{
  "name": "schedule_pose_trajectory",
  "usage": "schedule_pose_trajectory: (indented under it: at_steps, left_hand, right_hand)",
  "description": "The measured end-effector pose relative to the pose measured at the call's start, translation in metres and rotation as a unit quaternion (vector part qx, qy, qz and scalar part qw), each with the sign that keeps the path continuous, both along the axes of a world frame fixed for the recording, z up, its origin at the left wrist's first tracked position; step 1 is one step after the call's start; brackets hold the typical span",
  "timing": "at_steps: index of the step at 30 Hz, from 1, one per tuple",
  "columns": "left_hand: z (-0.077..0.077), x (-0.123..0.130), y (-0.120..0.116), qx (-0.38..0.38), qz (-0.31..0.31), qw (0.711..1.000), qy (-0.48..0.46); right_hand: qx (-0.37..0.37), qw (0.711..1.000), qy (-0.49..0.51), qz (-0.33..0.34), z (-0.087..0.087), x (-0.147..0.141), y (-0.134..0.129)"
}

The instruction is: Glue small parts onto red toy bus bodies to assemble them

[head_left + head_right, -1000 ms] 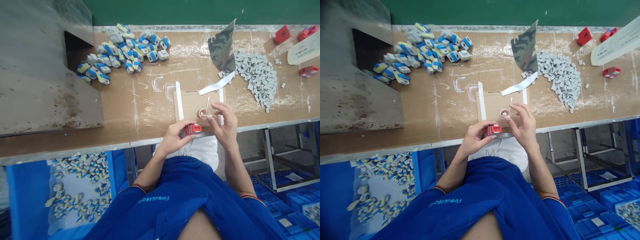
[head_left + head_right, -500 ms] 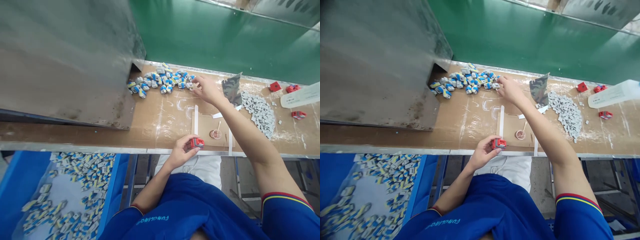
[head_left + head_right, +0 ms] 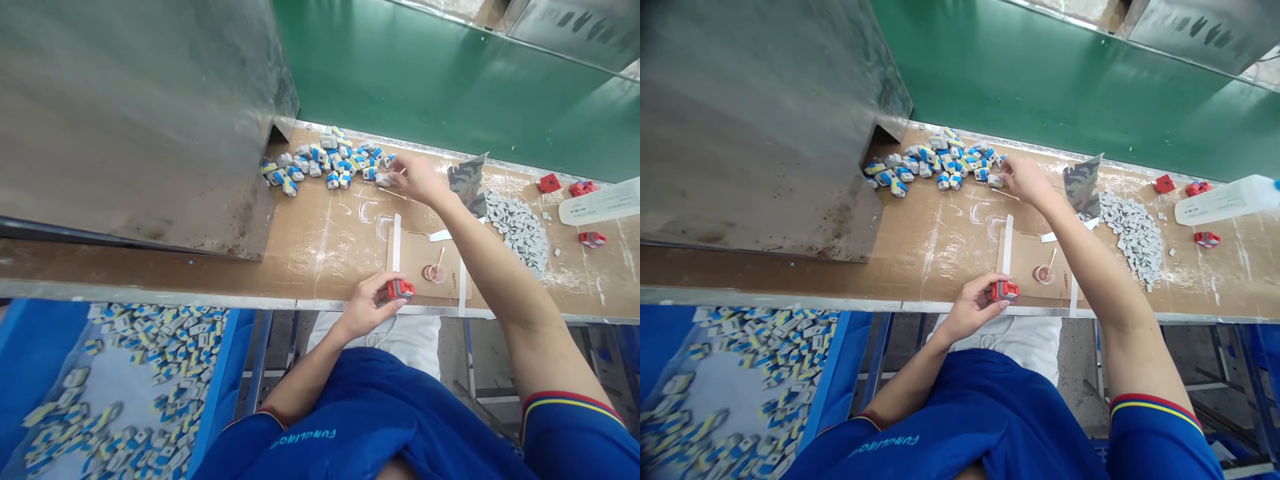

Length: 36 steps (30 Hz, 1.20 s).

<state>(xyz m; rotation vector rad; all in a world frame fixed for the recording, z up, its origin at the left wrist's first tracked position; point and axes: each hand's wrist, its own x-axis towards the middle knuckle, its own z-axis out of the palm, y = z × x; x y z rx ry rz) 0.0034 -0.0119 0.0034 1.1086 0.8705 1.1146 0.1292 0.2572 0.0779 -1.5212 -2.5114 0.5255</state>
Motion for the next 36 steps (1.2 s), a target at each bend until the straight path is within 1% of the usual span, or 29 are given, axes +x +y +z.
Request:
schedule_pose_trajectory:
  at_steps: [2, 6, 9, 12, 15, 20, 23, 26, 28, 30, 33, 36]
  left_hand:
    - [0.0, 0.0, 0.0, 0.006, 0.001, 1.0, 0.009]
    - [-0.001, 0.001, 0.001, 0.008, 0.003, 1.0, 0.016]
    - [-0.001, 0.001, 0.0, 0.002, 0.002, 1.0, 0.009]
    - [-0.001, 0.001, 0.0, 0.005, 0.003, 1.0, 0.019]
    - [0.001, 0.001, 0.0, 0.012, 0.004, 1.0, 0.024]
    - [0.002, 0.001, 0.001, 0.02, 0.003, 0.999, 0.033]
    - [0.001, 0.001, 0.0, 0.022, 0.005, 0.999, 0.04]
    - [0.0, 0.001, 0.0, 0.023, 0.003, 0.999, 0.046]
    - [0.0, 0.001, 0.0, 0.022, 0.0, 0.999, 0.049]
    - [0.001, 0.0, 0.0, 0.017, -0.004, 0.999, 0.044]
    - [0.0, 0.0, 0.001, 0.01, -0.01, 1.0, 0.027]
    - [-0.002, -0.001, 0.001, 0.015, -0.014, 0.999, 0.028]
  right_hand:
    - [0.014, 1.0, -0.025, -0.006, 0.002, 0.002, -0.001]
    - [-0.004, 0.996, -0.067, 0.056, 0.004, -0.004, -0.001]
    - [-0.004, 0.992, -0.095, 0.077, 0.005, -0.013, 0.004]
    - [-0.013, 0.991, -0.109, 0.082, 0.005, -0.021, 0.008]
    - [-0.015, 0.991, -0.113, 0.075, 0.0, -0.027, 0.008]
    - [0.036, 0.989, -0.121, 0.073, -0.01, -0.035, 0.005]
    - [0.022, 0.992, -0.108, 0.065, -0.004, -0.033, 0.004]
    - [-0.011, 0.997, -0.071, 0.042, 0.015, -0.018, 0.003]
    - [-0.011, 0.999, -0.016, 0.028, 0.032, 0.0, -0.002]
    - [-0.003, 0.998, 0.054, 0.017, 0.048, 0.023, -0.016]
    - [0.006, 0.988, 0.153, -0.01, 0.066, 0.064, -0.052]
    - [0.039, 0.97, 0.232, -0.061, 0.069, 0.101, -0.105]
